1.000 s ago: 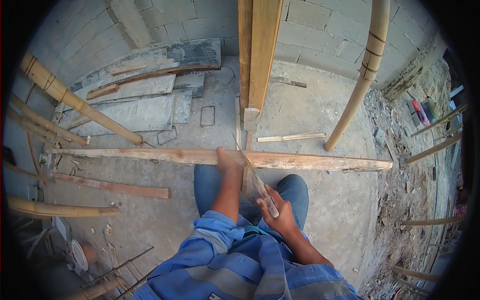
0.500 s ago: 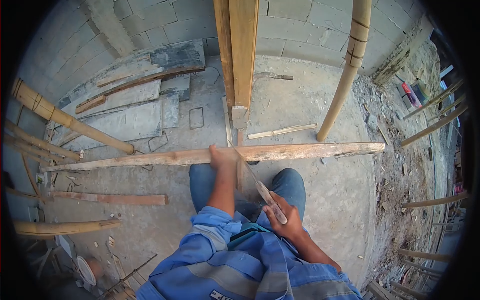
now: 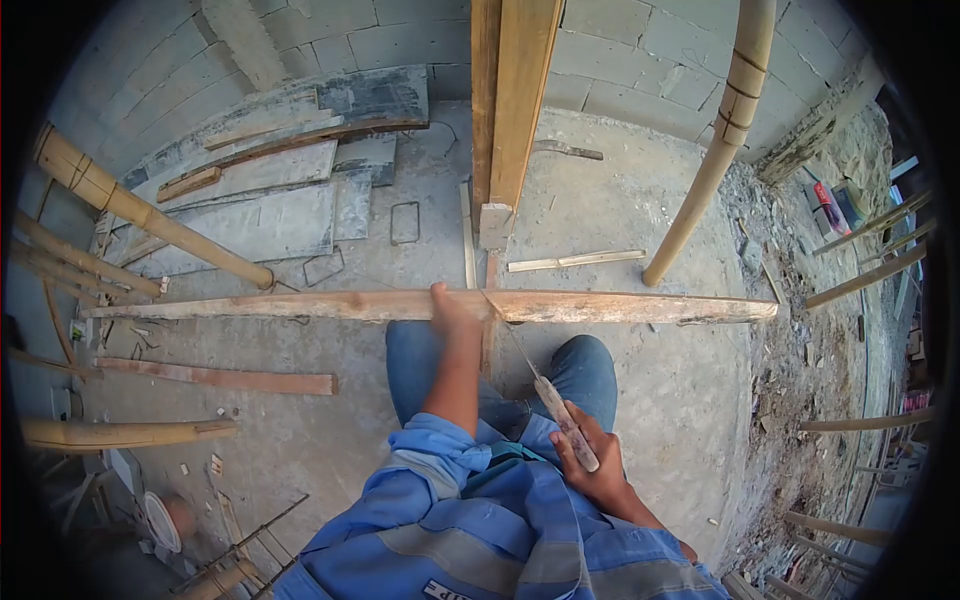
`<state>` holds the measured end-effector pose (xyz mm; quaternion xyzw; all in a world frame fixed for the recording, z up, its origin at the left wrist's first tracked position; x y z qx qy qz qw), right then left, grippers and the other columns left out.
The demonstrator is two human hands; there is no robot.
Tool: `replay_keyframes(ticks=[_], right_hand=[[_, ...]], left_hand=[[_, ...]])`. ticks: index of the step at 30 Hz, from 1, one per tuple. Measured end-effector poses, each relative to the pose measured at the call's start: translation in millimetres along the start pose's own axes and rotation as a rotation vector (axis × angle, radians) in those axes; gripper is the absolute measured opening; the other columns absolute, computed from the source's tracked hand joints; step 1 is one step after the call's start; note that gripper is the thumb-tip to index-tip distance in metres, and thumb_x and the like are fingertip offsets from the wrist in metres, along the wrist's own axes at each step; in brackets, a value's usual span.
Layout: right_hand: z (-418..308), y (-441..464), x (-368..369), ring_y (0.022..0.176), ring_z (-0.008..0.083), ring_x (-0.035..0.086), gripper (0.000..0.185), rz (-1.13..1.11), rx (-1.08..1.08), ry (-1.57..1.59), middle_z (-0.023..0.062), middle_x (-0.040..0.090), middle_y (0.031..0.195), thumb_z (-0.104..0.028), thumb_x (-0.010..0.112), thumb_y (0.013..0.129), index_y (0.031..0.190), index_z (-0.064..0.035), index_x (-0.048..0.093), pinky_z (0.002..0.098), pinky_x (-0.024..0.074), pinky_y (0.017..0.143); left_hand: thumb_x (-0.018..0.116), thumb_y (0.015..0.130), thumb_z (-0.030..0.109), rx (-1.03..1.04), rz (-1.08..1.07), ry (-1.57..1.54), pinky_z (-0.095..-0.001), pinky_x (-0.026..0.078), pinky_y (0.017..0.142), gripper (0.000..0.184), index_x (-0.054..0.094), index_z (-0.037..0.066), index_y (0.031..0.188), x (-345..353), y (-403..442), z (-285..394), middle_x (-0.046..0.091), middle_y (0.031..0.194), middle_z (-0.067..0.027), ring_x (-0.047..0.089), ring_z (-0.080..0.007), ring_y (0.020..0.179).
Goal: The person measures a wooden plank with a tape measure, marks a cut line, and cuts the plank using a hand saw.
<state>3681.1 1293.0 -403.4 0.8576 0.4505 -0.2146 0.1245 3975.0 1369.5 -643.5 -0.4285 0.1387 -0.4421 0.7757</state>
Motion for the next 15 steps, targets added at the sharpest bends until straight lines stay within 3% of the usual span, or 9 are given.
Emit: replay_keyframes(ticks=[3,4,6,8,9,11,13,15], right_hand=[[0,18,11,0.091,0.0421,0.075,0.054,0.033,-0.098,0.000,0.0255,0.075,0.102,-0.028,0.072,0.097,0.142,-0.0024,0.058,0.0438,0.0618,0.073],[20,51,36,0.092,0.0435,0.074,0.052,0.019,-0.124,-0.091,0.0259,0.074,0.099,-0.029,0.071,0.097,0.140,-0.0022,0.059,0.0462,0.0612,0.073],[44,134,91,0.092,0.0456,0.072,0.053,-0.061,0.030,-0.175,0.0259,0.074,0.096,-0.032,0.070,0.097,0.139,-0.0025,0.060,0.0492,0.0602,0.076],[33,160,90,0.095,0.0430,0.074,0.051,-0.111,0.065,-0.134,0.0252,0.075,0.100,-0.030,0.072,0.097,0.136,-0.0003,0.061,0.0449,0.0601,0.080],[26,153,97,0.097,0.0417,0.075,0.050,-0.126,0.113,-0.085,0.0248,0.075,0.102,-0.028,0.073,0.096,0.135,0.0008,0.062,0.0428,0.0601,0.081],[22,78,54,0.096,0.0411,0.076,0.051,-0.039,0.022,-0.067,0.0270,0.074,0.102,-0.029,0.074,0.096,0.136,0.0002,0.062,0.0417,0.0601,0.081],[-1,7,3,0.095,0.0404,0.076,0.052,0.025,-0.052,-0.034,0.0277,0.074,0.101,-0.030,0.074,0.097,0.137,-0.0001,0.061,0.0406,0.0601,0.081],[2,7,2,0.094,0.0396,0.076,0.052,0.044,-0.052,-0.028,0.0273,0.074,0.100,-0.031,0.073,0.097,0.138,-0.0013,0.062,0.0406,0.0600,0.080]], left_hand=[[0.076,0.077,0.048,-0.032,-0.038,-0.049,-0.0495,0.054,0.081,0.072,0.065,-0.013,0.115,4,-6,-4,0.066,0.112,-0.0200,0.065,-0.0336,0.090],[0.076,0.077,0.047,-0.050,-0.051,-0.055,-0.0492,0.054,0.081,0.072,0.065,-0.012,0.115,0,-8,-5,0.066,0.112,-0.0199,0.065,-0.0334,0.091],[0.076,0.077,0.047,-0.088,-0.096,-0.094,-0.0485,0.053,0.081,0.070,0.066,-0.012,0.113,7,-12,-7,0.066,0.111,-0.0195,0.064,-0.0330,0.091],[0.076,0.077,0.047,-0.075,-0.059,0.045,-0.0478,0.052,0.082,0.069,0.066,-0.011,0.112,2,-28,3,0.066,0.111,-0.0185,0.063,-0.0322,0.092],[0.076,0.077,0.047,-0.058,-0.031,0.154,-0.0474,0.052,0.082,0.069,0.067,-0.011,0.112,-12,-28,10,0.066,0.111,-0.0180,0.063,-0.0317,0.092],[0.077,0.076,0.046,0.014,-0.029,-0.110,-0.0472,0.051,0.082,0.067,0.066,-0.011,0.111,-1,11,-11,0.066,0.112,-0.0185,0.062,-0.0296,0.092],[0.078,0.074,0.044,-0.008,-0.025,-0.052,-0.0483,0.053,0.080,0.067,0.067,-0.011,0.112,0,-10,-2,0.067,0.111,-0.0184,0.064,-0.0301,0.090],[0.078,0.072,0.044,0.005,-0.001,-0.094,-0.0503,0.055,0.078,0.069,0.067,-0.010,0.113,1,-2,-4,0.068,0.110,-0.0187,0.066,-0.0328,0.089]])
Point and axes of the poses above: each hand's wrist, its own y-axis towards the middle knuckle, its own x-axis out of the palm, z = x × y, the point moved 9 cm from there along y, towards the middle knuckle
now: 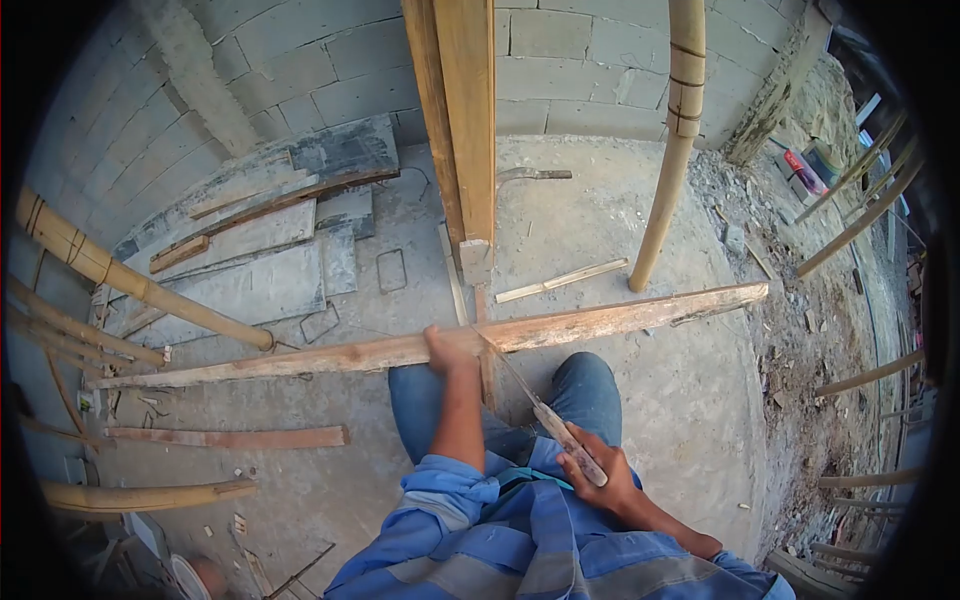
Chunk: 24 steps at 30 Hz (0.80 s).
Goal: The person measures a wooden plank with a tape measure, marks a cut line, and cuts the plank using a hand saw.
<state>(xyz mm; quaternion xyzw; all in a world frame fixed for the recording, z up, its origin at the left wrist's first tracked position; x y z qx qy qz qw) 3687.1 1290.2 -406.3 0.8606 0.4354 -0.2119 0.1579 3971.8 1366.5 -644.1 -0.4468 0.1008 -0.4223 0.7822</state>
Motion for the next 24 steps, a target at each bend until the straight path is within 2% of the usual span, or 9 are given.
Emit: replay_keyframes(ticks=[2,5,8,12,15,17,19,22,24], right_hand=[[19,13,22,0.091,0.0427,0.074,0.052,-0.035,0.043,-0.017,0.0270,0.074,0.099,-0.035,0.071,0.097,0.138,-0.0050,0.061,0.0451,0.0599,0.078],[48,133,101,0.088,0.0472,0.071,0.051,-0.170,0.169,-0.169,0.0276,0.073,0.094,-0.040,0.069,0.097,0.137,-0.0093,0.062,0.0513,0.0590,0.074],[34,130,95,0.089,0.0483,0.071,0.052,-0.111,0.090,-0.059,0.0282,0.073,0.095,-0.039,0.069,0.097,0.137,-0.0078,0.061,0.0521,0.0587,0.073],[14,-9,11,0.085,0.0469,0.072,0.053,0.046,0.048,0.102,0.0265,0.074,0.095,-0.036,0.069,0.096,0.139,-0.0045,0.061,0.0499,0.0602,0.072],[12,-9,7,0.084,0.0464,0.071,0.054,0.024,0.046,0.089,0.0262,0.074,0.094,-0.035,0.070,0.096,0.139,-0.0031,0.060,0.0486,0.0606,0.072],[48,58,60,0.083,0.0470,0.071,0.053,-0.003,-0.060,-0.093,0.0264,0.074,0.094,-0.035,0.069,0.096,0.139,-0.0058,0.060,0.0490,0.0602,0.072],[63,137,105,0.082,0.0470,0.071,0.052,-0.203,0.220,-0.163,0.0267,0.073,0.093,-0.036,0.069,0.096,0.140,-0.0093,0.060,0.0500,0.0597,0.071],[47,115,92,0.081,0.0465,0.071,0.051,-0.091,0.071,-0.082,0.0265,0.073,0.089,-0.037,0.068,0.097,0.141,-0.0122,0.061,0.0505,0.0592,0.071],[40,45,47,0.083,0.0455,0.072,0.051,-0.033,0.070,-0.039,0.0268,0.073,0.093,-0.036,0.068,0.097,0.141,-0.0109,0.060,0.0496,0.0598,0.071]], left_hand=[[0.077,0.073,0.044,0.004,0.037,0.040,-0.0514,0.055,0.078,0.068,0.068,-0.010,0.113,-3,-2,1,0.069,0.110,-0.0193,0.067,-0.0344,0.090],[0.077,0.073,0.045,-0.098,-0.044,0.053,-0.0507,0.054,0.081,0.067,0.069,-0.008,0.113,-3,-31,7,0.070,0.112,-0.0199,0.067,-0.0354,0.092],[0.077,0.073,0.045,-0.075,0.034,0.084,-0.0500,0.054,0.082,0.064,0.069,-0.006,0.112,-6,-26,10,0.070,0.113,-0.0201,0.067,-0.0359,0.094],[0.079,0.072,0.044,-0.035,0.130,0.091,-0.0505,0.054,0.081,0.064,0.070,-0.007,0.109,-7,-2,1,0.070,0.111,-0.0196,0.066,-0.0345,0.093],[0.080,0.072,0.044,-0.020,0.088,0.046,-0.0506,0.053,0.081,0.065,0.069,-0.008,0.109,-4,1,-2,0.069,0.110,-0.0184,0.065,-0.0338,0.091],[0.080,0.070,0.043,-0.076,-0.007,0.005,-0.0520,0.053,0.081,0.068,0.067,-0.008,0.112,-1,-9,-4,0.068,0.112,-0.0186,0.065,-0.0347,0.092],[0.079,0.067,0.042,-0.139,-0.088,-0.029,-0.0544,0.054,0.082,0.073,0.064,-0.009,0.117,0,-18,-4,0.066,0.117,-0.0194,0.065,-0.0361,0.094],[0.079,0.067,0.042,-0.051,0.041,0.079,-0.0558,0.053,0.083,0.076,0.062,-0.010,0.120,-4,-1,-1,0.065,0.121,-0.0202,0.064,-0.0368,0.097],[0.079,0.066,0.041,-0.046,0.018,-0.033,-0.0558,0.053,0.083,0.075,0.062,-0.009,0.120,6,-9,-3,0.065,0.121,-0.0194,0.064,-0.0356,0.098]])
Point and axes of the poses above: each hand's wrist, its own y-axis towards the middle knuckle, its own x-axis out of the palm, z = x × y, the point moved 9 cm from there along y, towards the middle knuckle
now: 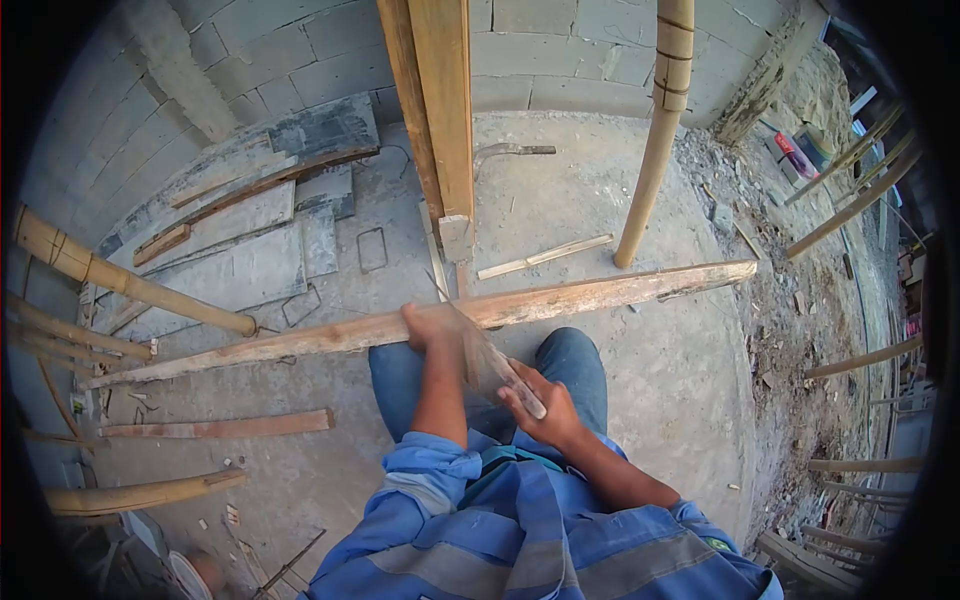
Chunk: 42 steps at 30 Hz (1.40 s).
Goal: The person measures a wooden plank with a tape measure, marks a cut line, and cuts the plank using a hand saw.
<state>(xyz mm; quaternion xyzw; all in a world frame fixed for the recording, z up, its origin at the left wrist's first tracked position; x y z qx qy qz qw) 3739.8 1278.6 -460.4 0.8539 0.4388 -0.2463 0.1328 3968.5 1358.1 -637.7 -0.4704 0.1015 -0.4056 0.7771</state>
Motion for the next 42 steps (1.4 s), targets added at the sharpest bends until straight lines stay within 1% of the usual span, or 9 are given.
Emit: replay_keyframes(ticks=[12,17,22,25,31,38,39,40,42], right_hand=[[10,60,33,0.090,0.0515,0.067,0.047,-0.026,0.017,0.024,0.0278,0.072,0.095,-0.041,0.067,0.097,0.135,-0.0124,0.063,0.0552,0.0567,0.078],[-12,-70,-67,0.096,0.0368,0.077,0.053,-0.004,0.036,0.118,0.0219,0.076,0.109,-0.024,0.075,0.095,0.142,-0.0038,0.060,0.0403,0.0615,0.081],[25,61,34,0.091,0.0439,0.074,0.050,-0.005,-0.040,0.084,0.0269,0.074,0.097,-0.033,0.070,0.098,0.138,-0.0043,0.062,0.0446,0.0605,0.078],[16,68,40,0.088,0.0334,0.078,0.050,-0.104,0.085,0.089,0.0230,0.075,0.101,-0.028,0.074,0.097,0.135,0.0015,0.063,0.0352,0.0588,0.078],[0,-70,-65,0.084,0.0304,0.079,0.050,0.067,-0.096,0.081,0.0217,0.077,0.094,-0.017,0.077,0.093,0.138,-0.0034,0.062,0.0380,0.0604,0.071],[40,36,49,0.070,0.0295,0.075,0.045,-0.006,-0.280,0.248,0.0216,0.075,0.087,-0.023,0.067,0.099,0.130,0.0090,0.061,0.0371,0.0587,0.062],[47,31,52,0.071,0.0184,0.071,0.051,0.110,-0.436,0.249,0.0165,0.075,0.089,-0.023,0.068,0.098,0.135,0.0105,0.059,0.0316,0.0573,0.066],[38,15,41,0.090,0.0458,0.070,0.036,0.121,-0.542,-0.045,0.0293,0.072,0.106,-0.025,0.064,0.102,0.116,0.0088,0.069,0.0484,0.0575,0.080],[44,13,43,0.091,0.0482,0.069,0.040,0.072,-0.491,-0.060,0.0307,0.071,0.106,-0.026,0.063,0.102,0.119,0.0095,0.067,0.0497,0.0573,0.082]], left_hand=[[0.079,0.066,0.041,-0.034,-0.027,-0.004,-0.0557,0.054,0.083,0.078,0.061,-0.010,0.124,-1,-13,3,0.064,0.121,-0.0198,0.064,-0.0378,0.100],[0.079,0.074,0.043,-0.022,0.097,0.135,-0.0487,0.053,0.074,0.063,0.066,-0.008,0.110,-7,-4,6,0.066,0.108,-0.0158,0.062,-0.0300,0.084],[0.079,0.073,0.044,-0.011,0.025,0.086,-0.0494,0.054,0.076,0.066,0.067,-0.009,0.111,-7,9,-1,0.067,0.108,-0.0180,0.064,-0.0318,0.086],[0.078,0.073,0.046,-0.037,0.051,0.132,-0.0503,0.054,0.078,0.069,0.068,-0.010,0.112,-12,-2,6,0.068,0.111,-0.0200,0.065,-0.0334,0.088],[0.080,0.069,0.041,0.026,0.029,0.117,-0.0558,0.055,0.079,0.069,0.067,-0.008,0.115,-8,32,2,0.067,0.114,-0.0179,0.066,-0.0346,0.092],[0.087,0.071,0.044,0.225,0.149,0.112,-0.0416,0.056,0.087,0.067,0.073,-0.012,0.105,-7,52,18,0.076,0.108,-0.0193,0.071,-0.0288,0.097],[0.088,0.070,0.044,0.185,0.158,0.136,-0.0427,0.056,0.086,0.067,0.073,-0.012,0.104,-16,39,18,0.076,0.107,-0.0193,0.072,-0.0290,0.095],[0.088,0.069,0.043,0.065,0.122,0.114,-0.0425,0.056,0.084,0.065,0.073,-0.010,0.102,-20,19,18,0.075,0.105,-0.0185,0.071,-0.0295,0.091],[0.088,0.068,0.043,0.011,0.032,-0.053,-0.0420,0.056,0.081,0.064,0.072,-0.010,0.102,-13,7,17,0.074,0.101,-0.0169,0.070,-0.0291,0.085]])
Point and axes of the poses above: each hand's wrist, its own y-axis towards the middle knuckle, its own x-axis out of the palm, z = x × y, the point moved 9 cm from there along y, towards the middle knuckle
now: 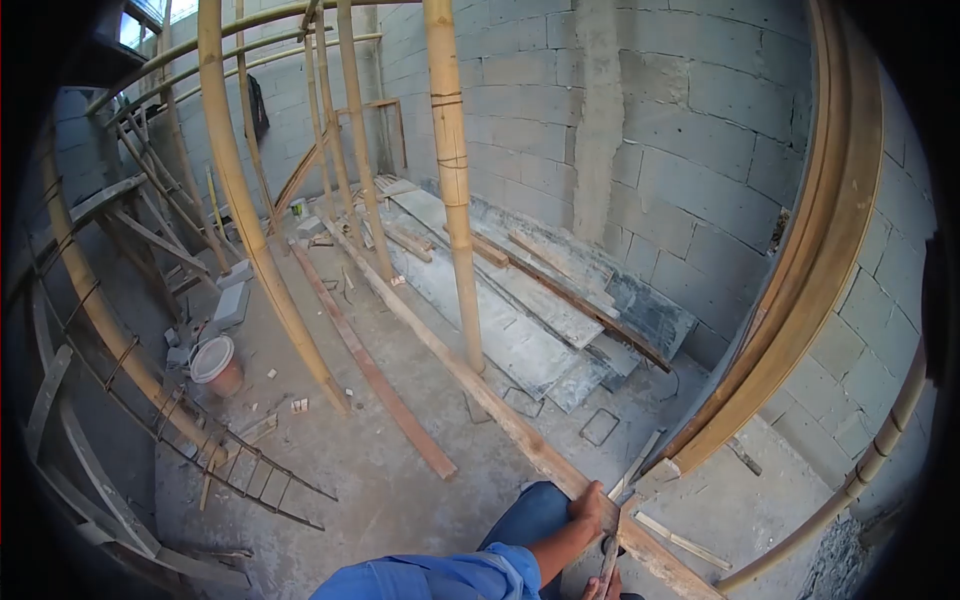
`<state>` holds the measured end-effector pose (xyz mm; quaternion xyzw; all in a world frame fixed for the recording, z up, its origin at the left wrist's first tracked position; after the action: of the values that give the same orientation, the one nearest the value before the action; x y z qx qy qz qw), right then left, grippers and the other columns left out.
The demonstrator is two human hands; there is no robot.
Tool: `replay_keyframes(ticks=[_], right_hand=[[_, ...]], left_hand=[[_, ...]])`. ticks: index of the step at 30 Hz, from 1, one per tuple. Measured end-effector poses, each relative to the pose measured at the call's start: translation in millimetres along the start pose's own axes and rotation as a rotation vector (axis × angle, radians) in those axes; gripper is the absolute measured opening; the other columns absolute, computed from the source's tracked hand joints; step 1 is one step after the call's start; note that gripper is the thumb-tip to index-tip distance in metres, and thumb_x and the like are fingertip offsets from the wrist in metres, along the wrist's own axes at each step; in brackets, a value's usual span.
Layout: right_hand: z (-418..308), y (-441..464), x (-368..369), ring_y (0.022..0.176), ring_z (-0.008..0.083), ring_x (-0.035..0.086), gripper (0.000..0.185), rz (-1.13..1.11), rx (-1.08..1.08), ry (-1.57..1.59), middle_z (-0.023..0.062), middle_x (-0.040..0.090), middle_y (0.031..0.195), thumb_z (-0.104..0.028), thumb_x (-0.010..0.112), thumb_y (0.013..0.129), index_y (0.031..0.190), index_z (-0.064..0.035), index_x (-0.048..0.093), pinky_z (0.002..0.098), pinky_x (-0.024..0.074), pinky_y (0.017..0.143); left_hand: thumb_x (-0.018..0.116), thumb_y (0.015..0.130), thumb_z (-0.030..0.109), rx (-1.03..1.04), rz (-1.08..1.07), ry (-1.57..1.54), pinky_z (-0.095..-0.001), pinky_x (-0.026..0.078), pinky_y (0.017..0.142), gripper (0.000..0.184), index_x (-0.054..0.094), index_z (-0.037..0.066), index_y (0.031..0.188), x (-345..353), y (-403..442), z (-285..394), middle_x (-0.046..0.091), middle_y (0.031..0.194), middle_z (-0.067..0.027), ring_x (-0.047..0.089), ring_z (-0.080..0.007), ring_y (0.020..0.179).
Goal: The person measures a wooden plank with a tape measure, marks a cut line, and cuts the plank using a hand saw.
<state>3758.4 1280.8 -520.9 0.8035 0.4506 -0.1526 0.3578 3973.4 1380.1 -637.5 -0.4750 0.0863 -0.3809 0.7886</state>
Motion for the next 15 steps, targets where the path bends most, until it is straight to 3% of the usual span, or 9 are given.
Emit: replay_keyframes(ticks=[3,7,10,15], right_hand=[[-12,11,-6,0.094,0.0497,0.068,0.042,-0.034,0.081,0.174,0.0315,0.070,0.109,-0.028,0.063,0.103,0.122,0.0093,0.065,0.0518,0.0562,0.085],[-24,10,-14,0.103,0.0488,0.067,0.049,0.038,-0.018,0.175,0.0323,0.068,0.116,-0.032,0.062,0.104,0.131,0.0091,0.061,0.0495,0.0546,0.092],[-25,5,-13,0.103,0.0489,0.067,0.051,0.028,-0.014,0.172,0.0325,0.068,0.115,-0.033,0.062,0.104,0.133,0.0094,0.061,0.0487,0.0547,0.092],[-24,-3,-27,0.108,0.0465,0.068,0.050,0.018,0.041,0.202,0.0307,0.069,0.120,-0.031,0.062,0.104,0.134,0.0087,0.061,0.0475,0.0546,0.094]], left_hand=[[0.088,0.068,0.042,0.005,0.020,0.086,-0.0424,0.056,0.080,0.065,0.072,-0.010,0.103,0,28,-12,0.073,0.101,-0.0159,0.068,-0.0281,0.084],[0.089,0.066,0.038,-0.029,0.017,0.072,-0.0446,0.055,0.072,0.060,0.073,-0.006,0.105,-1,29,-15,0.071,0.099,-0.0146,0.065,-0.0261,0.078],[0.089,0.068,0.042,-0.018,0.011,0.101,-0.0445,0.056,0.079,0.067,0.072,-0.009,0.106,-5,12,-4,0.073,0.106,-0.0167,0.067,-0.0272,0.087],[0.092,0.067,0.046,-0.039,-0.003,0.121,-0.0444,0.057,0.079,0.070,0.072,-0.007,0.108,-15,-4,0,0.072,0.109,-0.0173,0.068,-0.0270,0.086]])
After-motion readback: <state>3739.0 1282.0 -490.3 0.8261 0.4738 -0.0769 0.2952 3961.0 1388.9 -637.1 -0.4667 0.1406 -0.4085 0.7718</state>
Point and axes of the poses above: each hand's wrist, its own y-axis towards the middle knuckle, its own x-axis out of the palm, z = x × y, the point moved 9 cm from there along y, towards the middle knuckle
